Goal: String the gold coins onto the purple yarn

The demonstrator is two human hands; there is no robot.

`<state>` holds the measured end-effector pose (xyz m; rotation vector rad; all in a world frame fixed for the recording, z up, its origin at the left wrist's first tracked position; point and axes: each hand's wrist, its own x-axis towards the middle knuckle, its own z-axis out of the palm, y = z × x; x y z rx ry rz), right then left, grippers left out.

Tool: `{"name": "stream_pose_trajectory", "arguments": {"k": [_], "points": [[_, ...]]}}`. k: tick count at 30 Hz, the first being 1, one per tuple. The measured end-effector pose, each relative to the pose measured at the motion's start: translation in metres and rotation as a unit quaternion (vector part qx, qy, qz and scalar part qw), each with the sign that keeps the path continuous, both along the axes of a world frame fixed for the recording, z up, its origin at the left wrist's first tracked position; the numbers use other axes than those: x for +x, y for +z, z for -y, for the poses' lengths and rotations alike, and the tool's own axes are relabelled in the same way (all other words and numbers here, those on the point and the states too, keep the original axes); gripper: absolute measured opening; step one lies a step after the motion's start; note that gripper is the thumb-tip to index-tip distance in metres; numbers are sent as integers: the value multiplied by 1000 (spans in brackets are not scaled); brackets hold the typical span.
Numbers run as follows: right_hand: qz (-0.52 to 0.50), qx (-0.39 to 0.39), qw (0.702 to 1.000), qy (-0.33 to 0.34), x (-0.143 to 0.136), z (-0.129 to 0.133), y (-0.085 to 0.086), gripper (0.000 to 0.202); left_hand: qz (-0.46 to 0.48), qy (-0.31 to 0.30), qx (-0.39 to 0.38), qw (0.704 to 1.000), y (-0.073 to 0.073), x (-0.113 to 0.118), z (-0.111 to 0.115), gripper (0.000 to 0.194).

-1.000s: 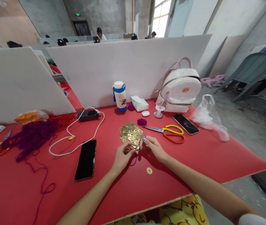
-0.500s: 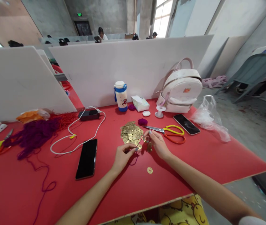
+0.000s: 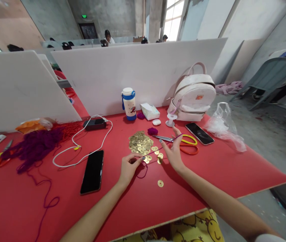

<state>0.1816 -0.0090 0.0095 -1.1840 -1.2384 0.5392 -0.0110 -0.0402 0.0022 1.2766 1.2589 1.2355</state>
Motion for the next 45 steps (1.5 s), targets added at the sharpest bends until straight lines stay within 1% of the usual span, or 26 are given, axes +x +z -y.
{"name": "stream_pose_trajectory", "arguments": {"k": [3, 5, 7, 8, 9, 10, 11, 12, 13, 14, 16, 20, 21, 23, 25, 27, 29, 32, 34, 36, 39, 42, 45], "points": [[-4, 15, 1000, -11, 4, -4, 2, 61, 8, -1, -4, 1000, 0, 0, 0, 17], [-1, 38, 998, -43, 7, -6, 5, 58, 18, -2, -14, 1000, 0, 0, 1, 22], [16, 68, 996, -60, 9, -5, 7, 48, 25, 1, -25, 999, 2, 0, 1, 25], [31, 78, 996, -42, 8, -3, 7, 39, 27, 3, -29, 999, 3, 1, 1, 26], [51, 79, 996, 0, 7, 1, 7, 28, 27, 4, -30, 999, 4, 1, 1, 26], [74, 73, 993, 60, 4, 4, 7, 19, 25, 6, -28, 999, 4, 2, 1, 25], [103, 62, 984, 131, 1, 9, 6, 15, 23, 6, -23, 999, 5, 2, 1, 23], [134, 48, 970, 198, -3, 13, 5, 15, 20, 6, -16, 1000, 5, 2, 1, 22], [165, 39, 954, 248, -7, 17, 4, 15, 16, 6, -8, 1000, 5, 1, 0, 20], [195, 33, 939, 280, -11, 20, 2, 15, 13, 6, 2, 1000, 5, 1, 0, 17], [237, 19, 924, 299, -18, 24, 0, 16, 7, 8, 18, 1000, 3, -1, -1, 14], [264, -25, 921, 287, -23, 23, -5, 20, 9, -4, 31, 999, 0, -3, -2, 12], [253, -38, 921, 293, -23, 22, -6, 21, 11, -9, 32, 999, 0, -3, -2, 13], [197, -75, 920, 331, -23, 21, -9, 24, 12, -12, 36, 999, 0, -3, -1, 13], [116, -118, 909, 382, -23, 21, -13, 27, 9, -8, 42, 999, 1, -2, -1, 13], [57, -137, 898, 415, -24, 22, -13, 30, 9, -2, 48, 999, 2, -2, -2, 13], [62, -117, 898, 420, -24, 24, -11, 34, 17, 11, 39, 999, 3, -2, -2, 14], [150, -64, 903, 398, -23, 26, -4, 40, 35, 45, 0, 998, 3, -2, -2, 19], [208, -41, 902, 377, -23, 26, -1, 38, 44, 52, -27, 997, 3, -2, -2, 24], [239, -28, 902, 359, -23, 26, 1, 34, 50, 45, -42, 997, 3, -2, -2, 26], [253, -16, 904, 345, -23, 27, 3, 28, 55, 48, -42, 996, 3, -2, -2, 21], [250, -9, 904, 346, -23, 28, 4, 26, 36, 53, -31, 997, 2, -3, -3, 16], [258, -11, 901, 348, -21, 28, 3, 25, 6, 25, -43, 999, 2, -4, -3, 15]]}}
